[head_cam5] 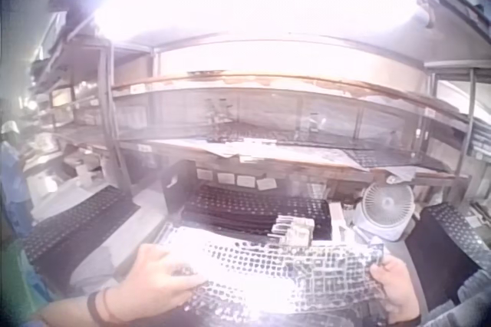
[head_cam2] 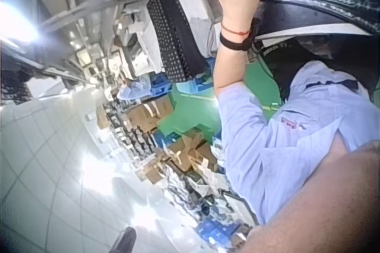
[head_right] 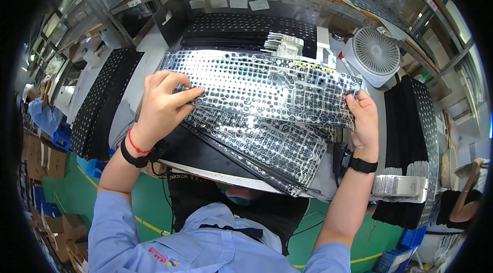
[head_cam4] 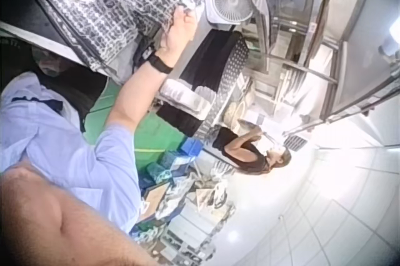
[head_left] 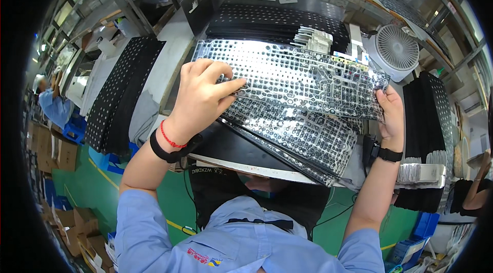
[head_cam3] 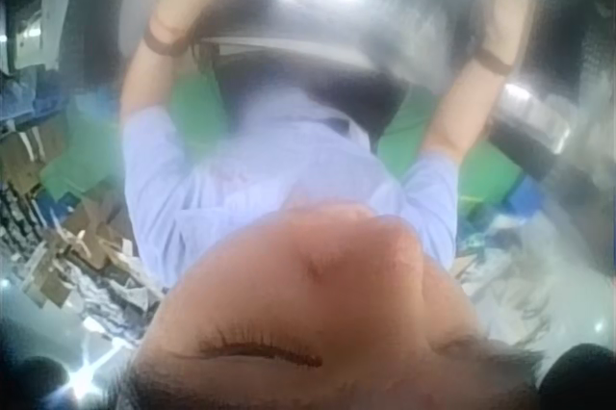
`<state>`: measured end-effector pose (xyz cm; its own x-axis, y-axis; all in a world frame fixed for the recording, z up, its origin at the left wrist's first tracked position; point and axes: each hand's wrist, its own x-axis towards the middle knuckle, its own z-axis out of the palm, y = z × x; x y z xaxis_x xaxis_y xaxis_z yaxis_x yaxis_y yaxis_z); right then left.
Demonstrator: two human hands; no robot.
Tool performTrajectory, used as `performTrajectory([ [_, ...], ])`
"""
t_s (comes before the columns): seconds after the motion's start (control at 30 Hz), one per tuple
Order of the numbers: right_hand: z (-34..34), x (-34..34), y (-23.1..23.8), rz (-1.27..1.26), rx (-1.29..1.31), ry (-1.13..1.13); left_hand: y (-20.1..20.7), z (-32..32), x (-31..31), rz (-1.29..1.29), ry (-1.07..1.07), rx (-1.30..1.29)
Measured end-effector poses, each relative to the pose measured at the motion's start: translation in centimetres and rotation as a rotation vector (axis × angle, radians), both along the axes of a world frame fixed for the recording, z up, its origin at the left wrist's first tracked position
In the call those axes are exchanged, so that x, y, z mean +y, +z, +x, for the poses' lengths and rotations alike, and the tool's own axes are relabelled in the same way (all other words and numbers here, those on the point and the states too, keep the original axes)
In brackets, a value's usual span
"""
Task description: Inspecting and assembling internal metallic keyboard plates and component layers on a factory floor.
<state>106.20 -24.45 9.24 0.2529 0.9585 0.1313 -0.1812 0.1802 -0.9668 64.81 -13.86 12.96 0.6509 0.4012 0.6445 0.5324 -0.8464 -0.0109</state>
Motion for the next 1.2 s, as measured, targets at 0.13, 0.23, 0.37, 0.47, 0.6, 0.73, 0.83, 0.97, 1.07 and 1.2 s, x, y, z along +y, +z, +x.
performTrajectory([
  [0.13,-0.2,-0.1,0.1,0.005,0.009,-0.013,-0.5,-0.5,0.4,0.09,-0.143,-0.081],
  [0.23,0.0,-0.2,0.0,0.018,0.012,-0.04,0.1,-1.0,-2.0,0.118,-0.374,-0.084],
  [0.37,-0.1,0.0,0.0,-0.022,-0.007,-0.026,0.2,-0.2,-6.7,-0.483,-0.914,0.447],
  [0.47,-0.3,0.0,0.1,-0.096,-0.064,0.013,-1.8,-0.2,-8.9,-0.725,-1.089,0.507],
  [0.6,-0.6,0.1,-0.2,-0.173,-0.106,0.083,-0.6,0.4,-8.3,-0.676,-1.243,0.547],
  [0.73,-0.8,0.2,-0.3,-0.182,-0.126,0.099,0.4,0.9,-7.3,-0.67,-1.143,0.338],
  [0.83,-0.8,-0.1,-0.3,-0.164,-0.12,0.056,2.2,0.8,-3.1,-0.606,-1.049,0.077],
  [0.97,-0.4,0.2,-0.2,-0.102,-0.092,-0.024,3.2,-1.0,4.9,-0.722,-0.676,-0.376],
  [1.07,-0.4,0.5,-0.2,-0.067,-0.044,-0.077,0.3,-1.2,12.4,-0.525,-0.203,-0.602],
  [1.2,0.0,1.0,-1.1,-0.054,-0.018,-0.133,-4.7,-2.1,14.2,-1.496,-0.146,-0.962],
])
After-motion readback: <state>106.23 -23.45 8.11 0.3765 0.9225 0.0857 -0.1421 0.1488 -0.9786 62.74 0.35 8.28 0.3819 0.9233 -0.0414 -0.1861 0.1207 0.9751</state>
